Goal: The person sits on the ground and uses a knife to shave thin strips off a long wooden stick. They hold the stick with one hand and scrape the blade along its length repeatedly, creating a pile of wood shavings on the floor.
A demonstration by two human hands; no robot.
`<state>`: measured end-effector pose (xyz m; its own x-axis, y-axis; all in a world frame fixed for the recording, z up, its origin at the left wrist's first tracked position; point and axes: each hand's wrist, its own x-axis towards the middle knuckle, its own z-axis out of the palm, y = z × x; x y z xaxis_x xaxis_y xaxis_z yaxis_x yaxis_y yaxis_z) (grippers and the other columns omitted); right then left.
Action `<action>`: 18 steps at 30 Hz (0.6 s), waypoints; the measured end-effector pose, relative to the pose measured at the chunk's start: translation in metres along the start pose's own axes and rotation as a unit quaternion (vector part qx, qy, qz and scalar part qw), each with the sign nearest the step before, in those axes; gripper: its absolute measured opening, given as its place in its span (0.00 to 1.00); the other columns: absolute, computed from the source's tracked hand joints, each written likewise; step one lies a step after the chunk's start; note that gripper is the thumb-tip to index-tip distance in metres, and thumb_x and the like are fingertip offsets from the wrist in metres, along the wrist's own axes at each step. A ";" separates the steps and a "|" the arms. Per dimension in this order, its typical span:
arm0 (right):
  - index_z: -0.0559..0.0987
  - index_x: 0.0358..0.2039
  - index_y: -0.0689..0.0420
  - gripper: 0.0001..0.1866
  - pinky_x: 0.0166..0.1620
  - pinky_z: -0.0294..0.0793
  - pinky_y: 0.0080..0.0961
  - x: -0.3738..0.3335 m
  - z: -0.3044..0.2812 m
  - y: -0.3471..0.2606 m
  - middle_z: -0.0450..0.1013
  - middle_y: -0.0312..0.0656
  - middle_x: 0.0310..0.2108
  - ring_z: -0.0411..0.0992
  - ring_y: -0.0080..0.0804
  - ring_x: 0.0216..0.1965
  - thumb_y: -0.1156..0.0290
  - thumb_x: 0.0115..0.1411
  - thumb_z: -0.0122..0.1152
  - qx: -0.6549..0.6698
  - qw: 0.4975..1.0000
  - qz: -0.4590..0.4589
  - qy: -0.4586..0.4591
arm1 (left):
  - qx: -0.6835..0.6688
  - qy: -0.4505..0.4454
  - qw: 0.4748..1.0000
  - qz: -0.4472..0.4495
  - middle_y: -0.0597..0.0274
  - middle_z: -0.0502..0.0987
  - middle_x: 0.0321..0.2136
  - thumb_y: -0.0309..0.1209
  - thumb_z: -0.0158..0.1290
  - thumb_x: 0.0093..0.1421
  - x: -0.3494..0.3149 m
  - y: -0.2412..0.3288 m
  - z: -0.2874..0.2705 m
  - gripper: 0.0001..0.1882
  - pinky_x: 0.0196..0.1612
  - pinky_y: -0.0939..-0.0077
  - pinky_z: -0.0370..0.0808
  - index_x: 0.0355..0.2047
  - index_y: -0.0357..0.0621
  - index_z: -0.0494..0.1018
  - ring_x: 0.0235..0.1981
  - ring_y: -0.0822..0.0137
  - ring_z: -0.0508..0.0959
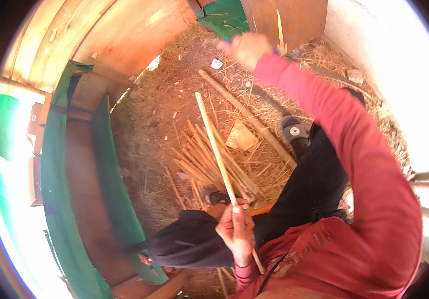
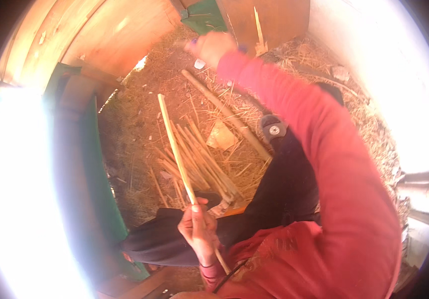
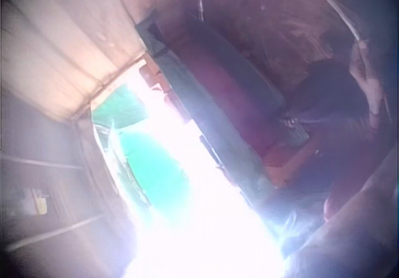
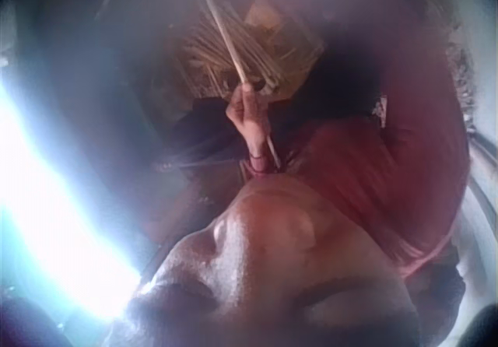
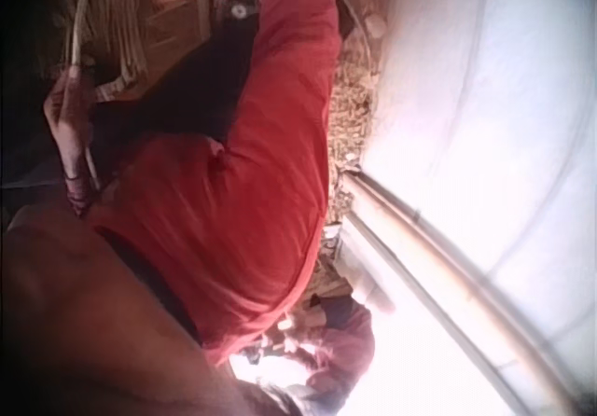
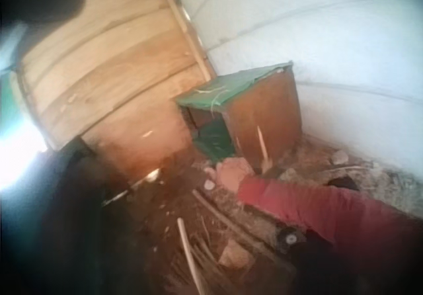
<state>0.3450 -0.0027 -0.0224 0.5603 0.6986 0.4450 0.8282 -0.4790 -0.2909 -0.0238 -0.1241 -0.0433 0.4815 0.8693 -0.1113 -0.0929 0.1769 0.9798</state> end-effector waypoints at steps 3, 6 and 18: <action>0.77 0.23 0.56 0.30 0.23 0.73 0.38 0.002 -0.023 0.010 0.69 0.44 0.14 0.72 0.41 0.18 0.45 0.67 0.38 0.038 0.999 0.011 0.017 | -0.031 0.059 0.998 0.005 0.75 0.60 0.08 0.33 0.46 0.68 0.016 -0.004 -0.018 0.14 0.13 0.85 0.46 0.40 0.32 0.74 0.09 0.85 0.53; 0.75 0.22 0.55 0.26 0.14 0.67 0.33 -0.042 -0.026 -0.024 0.63 0.37 0.09 0.62 0.32 0.07 0.49 0.68 0.41 0.129 0.986 -0.100 0.019 | -0.036 0.044 0.998 -0.001 0.75 0.59 0.08 0.33 0.46 0.68 0.029 0.002 -0.007 0.14 0.12 0.85 0.46 0.41 0.33 0.74 0.08 0.85 0.53; 0.74 0.23 0.56 0.26 0.15 0.63 0.40 -0.095 -0.027 -0.060 0.63 0.44 0.07 0.66 0.45 0.10 0.44 0.62 0.51 0.171 0.927 -0.318 -0.102 | 0.023 0.055 0.998 0.010 0.74 0.62 0.09 0.30 0.50 0.65 0.023 0.005 -0.001 0.14 0.13 0.88 0.50 0.46 0.32 0.75 0.09 0.85 0.57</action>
<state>0.2417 -0.0546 -0.0247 -0.0806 0.8842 0.4600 0.9269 0.2362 -0.2916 -0.0141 -0.1030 -0.0410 0.3810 0.9184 -0.1063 -0.0606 0.1396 0.9884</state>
